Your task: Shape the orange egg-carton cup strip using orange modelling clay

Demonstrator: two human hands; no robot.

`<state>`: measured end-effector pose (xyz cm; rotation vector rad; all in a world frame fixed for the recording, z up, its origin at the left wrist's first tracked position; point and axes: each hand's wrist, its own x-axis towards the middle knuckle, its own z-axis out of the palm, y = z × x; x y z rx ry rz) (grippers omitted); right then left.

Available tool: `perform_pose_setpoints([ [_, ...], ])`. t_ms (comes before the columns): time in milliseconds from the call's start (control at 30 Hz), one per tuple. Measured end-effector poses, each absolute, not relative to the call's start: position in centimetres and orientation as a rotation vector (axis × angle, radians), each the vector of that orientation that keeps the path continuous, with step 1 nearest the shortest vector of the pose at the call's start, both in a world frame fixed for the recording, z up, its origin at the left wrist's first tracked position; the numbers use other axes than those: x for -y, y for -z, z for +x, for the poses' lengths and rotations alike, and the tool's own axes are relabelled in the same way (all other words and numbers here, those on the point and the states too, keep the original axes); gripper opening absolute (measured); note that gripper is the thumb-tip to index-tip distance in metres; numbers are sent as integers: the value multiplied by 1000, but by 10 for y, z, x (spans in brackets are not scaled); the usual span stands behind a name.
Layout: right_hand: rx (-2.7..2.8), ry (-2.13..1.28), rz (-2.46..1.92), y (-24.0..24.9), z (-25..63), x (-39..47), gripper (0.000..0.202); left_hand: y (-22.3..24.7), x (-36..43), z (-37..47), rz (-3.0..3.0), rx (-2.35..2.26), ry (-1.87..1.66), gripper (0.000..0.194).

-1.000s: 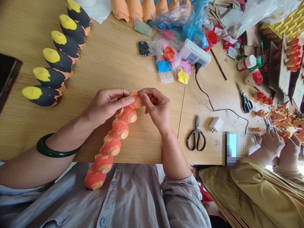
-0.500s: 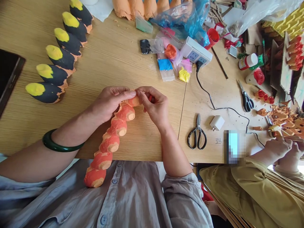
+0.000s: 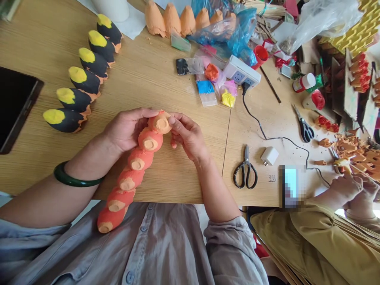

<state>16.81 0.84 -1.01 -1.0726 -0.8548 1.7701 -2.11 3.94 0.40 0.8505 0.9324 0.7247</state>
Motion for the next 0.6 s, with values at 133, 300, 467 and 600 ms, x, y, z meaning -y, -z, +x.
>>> perform_pose_setpoints([
  [133, 846, -1781, -1031, 10, 164, -7, 67, -3, -41, -27, 742, -899, -656, 43],
  [300, 840, -1783, -983, 4, 161, -6, 69, -12, -39, -29, 740, -842, -633, 42],
  [467, 903, -1799, -935, 1, 163, -6, 67, -19, -37, -32, 661, -776, -661, 51],
  [600, 932, -1769, -946, 0, 163, -5, 67, -17, -37, -31, 750, -828, -580, 53],
])
